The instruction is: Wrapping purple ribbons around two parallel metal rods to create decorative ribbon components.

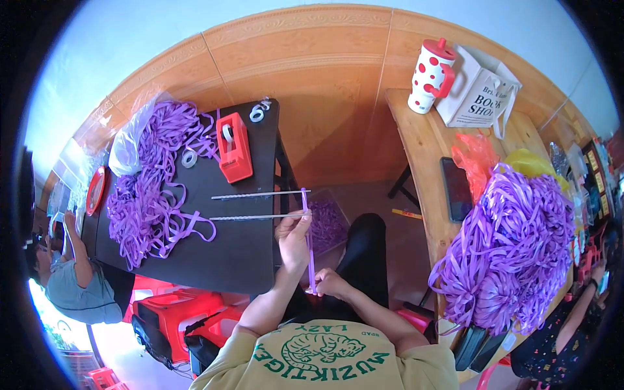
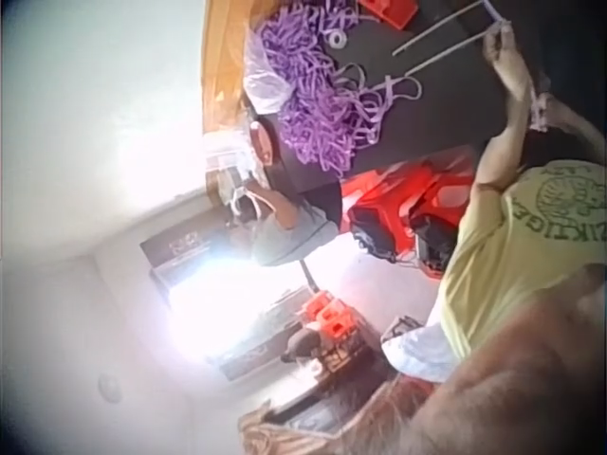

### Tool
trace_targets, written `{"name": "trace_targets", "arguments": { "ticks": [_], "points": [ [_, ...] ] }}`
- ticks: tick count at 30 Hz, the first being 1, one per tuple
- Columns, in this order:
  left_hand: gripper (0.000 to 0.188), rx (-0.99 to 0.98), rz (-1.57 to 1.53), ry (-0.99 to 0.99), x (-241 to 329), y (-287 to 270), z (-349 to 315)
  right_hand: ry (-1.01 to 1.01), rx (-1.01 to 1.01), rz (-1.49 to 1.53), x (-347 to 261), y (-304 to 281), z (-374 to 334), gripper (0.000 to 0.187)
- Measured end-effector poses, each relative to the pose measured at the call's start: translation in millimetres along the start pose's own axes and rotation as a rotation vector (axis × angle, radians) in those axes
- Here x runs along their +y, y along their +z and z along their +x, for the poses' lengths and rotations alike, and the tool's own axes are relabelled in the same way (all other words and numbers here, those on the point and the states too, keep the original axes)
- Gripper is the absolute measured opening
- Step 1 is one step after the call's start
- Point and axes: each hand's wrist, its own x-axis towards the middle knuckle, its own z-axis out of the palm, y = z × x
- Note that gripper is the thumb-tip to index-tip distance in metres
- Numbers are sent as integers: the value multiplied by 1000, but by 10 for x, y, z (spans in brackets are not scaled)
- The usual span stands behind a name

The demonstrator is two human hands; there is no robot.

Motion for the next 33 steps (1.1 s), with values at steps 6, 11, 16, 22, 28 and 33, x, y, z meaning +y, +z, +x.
{"name": "trace_targets", "arguments": {
  "ticks": [6,11,16,22,28,33],
  "points": [
    [7,-6,-80,30,-33,-59,4,-127,9,-141,-92,-20,99,7],
    [5,-36,-42,46,-64,-61,-3,-272,29,-149,72,-74,285,11],
    [4,-31,29,-12,-108,-193,-72,-422,170,-215,40,23,275,10],
    [9,-16,8,-1,-99,-181,-59,-79,-1,-12,107,43,183,11],
    [11,22,99,47,-168,-257,6,-65,4,-106,79,81,31,21],
    [10,27,134,42,-198,-254,65,-23,-145,-80,0,47,-34,20]
  ]
}}
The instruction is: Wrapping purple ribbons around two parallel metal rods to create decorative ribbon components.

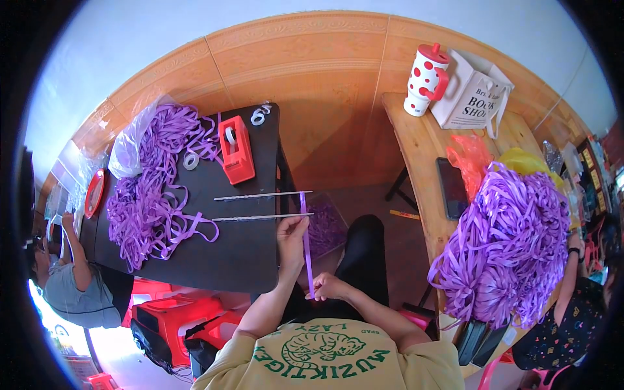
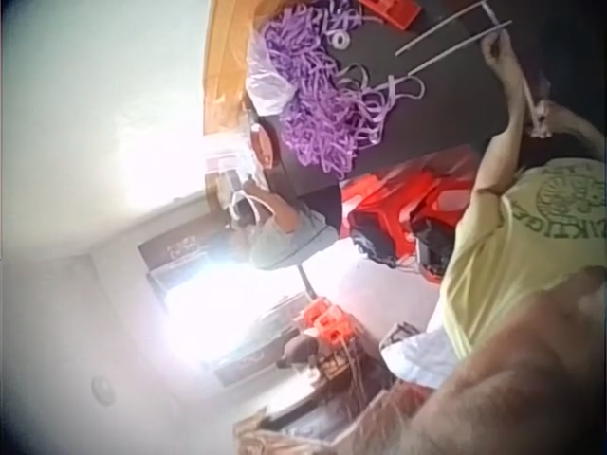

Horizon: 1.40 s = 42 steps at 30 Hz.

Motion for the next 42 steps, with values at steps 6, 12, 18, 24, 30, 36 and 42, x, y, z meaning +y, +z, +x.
{"name": "trace_targets", "arguments": {
  "ticks": [6,12,18,24,30,36,42],
  "points": [
    [11,-87,-174,-292,130,1,-7,38,-20,-87,-137,24,-118,21],
    [16,-130,-194,-354,328,47,-220,-13,135,210,-48,-205,-206,19],
    [17,-71,-179,-254,336,48,-339,-748,1227,-281,-822,-454,-293,18],
    [14,-48,-314,-228,405,123,-523,-1205,1155,-1121,-1552,-506,-281,34],
    [17,-49,-335,-306,572,123,-718,-1238,1183,-1309,-1651,-519,-247,30],
    [17,-120,-246,-256,726,68,-840,-1295,1148,-1308,-1721,-433,-266,30],
    [18,-252,-120,-105,1119,32,-847,-1293,1048,-1051,-1965,-329,-360,18]
  ]
}}
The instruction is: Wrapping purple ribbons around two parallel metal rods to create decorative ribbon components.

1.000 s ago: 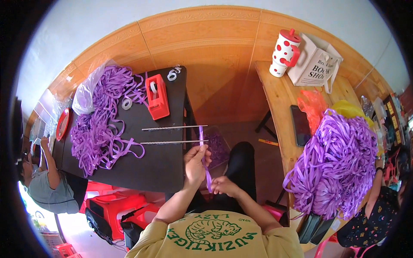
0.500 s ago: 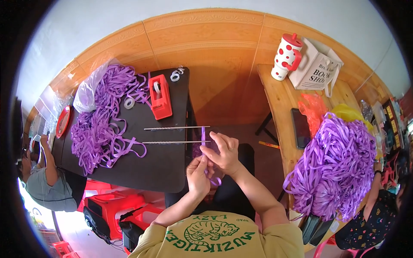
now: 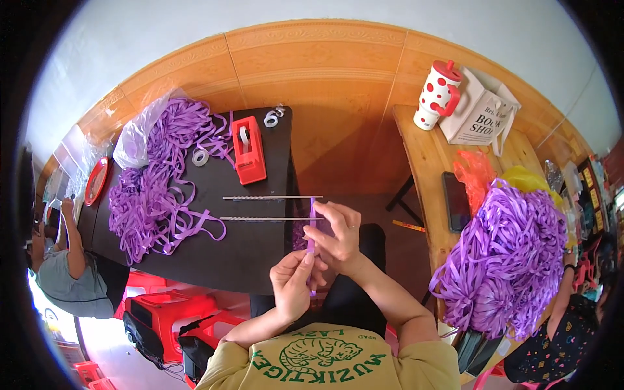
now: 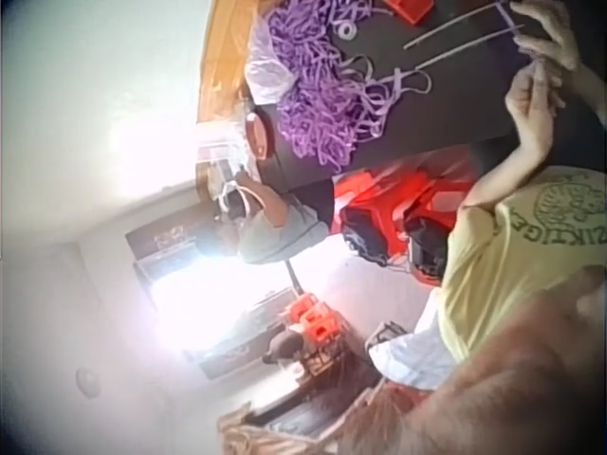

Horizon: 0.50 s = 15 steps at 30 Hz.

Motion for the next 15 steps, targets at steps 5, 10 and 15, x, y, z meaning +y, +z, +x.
{"name": "trace_targets", "arguments": {
  "ticks": [5,10,15],
  "points": [
    [34,-362,273,632,373,-55,-55,274,-58,285,258,42,401,13],
    [34,-383,156,18,-242,-114,179,985,-105,1062,830,504,502,10],
    [22,1,228,-65,-950,-389,608,1293,-198,1102,1145,735,295,15]
  ]
}}
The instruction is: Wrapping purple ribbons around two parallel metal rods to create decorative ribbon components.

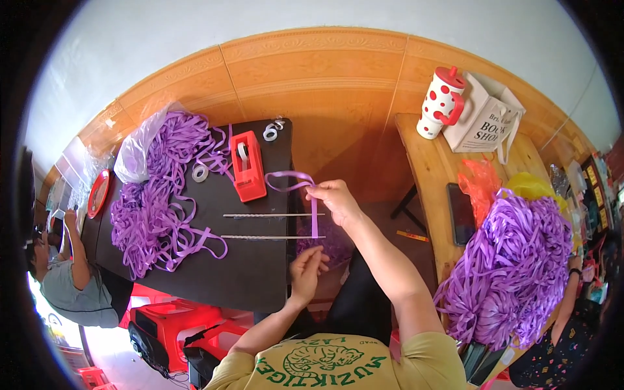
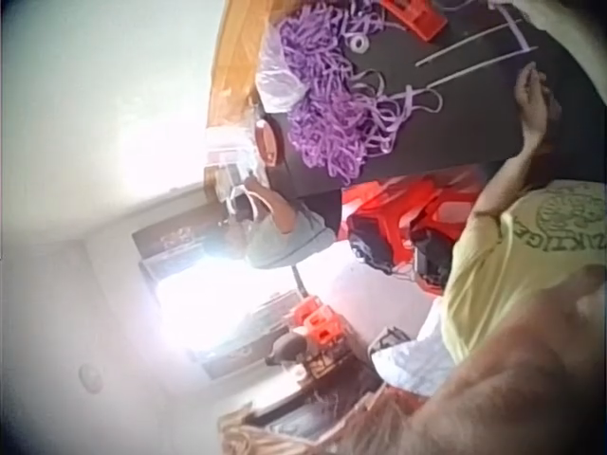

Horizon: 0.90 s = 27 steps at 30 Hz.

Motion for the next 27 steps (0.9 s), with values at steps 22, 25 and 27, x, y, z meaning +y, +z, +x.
{"name": "trace_targets", "arguments": {
  "ticks": [22,25,27],
  "points": [
    [18,183,-124,188,108,149,635,235,278,144,1395,-416,-923,9],
    [18,167,-174,158,144,181,624,-215,501,-309,1429,-355,-1161,21],
    [18,131,-179,156,130,124,609,-445,523,-583,1206,-209,-1364,33]
  ]
}}
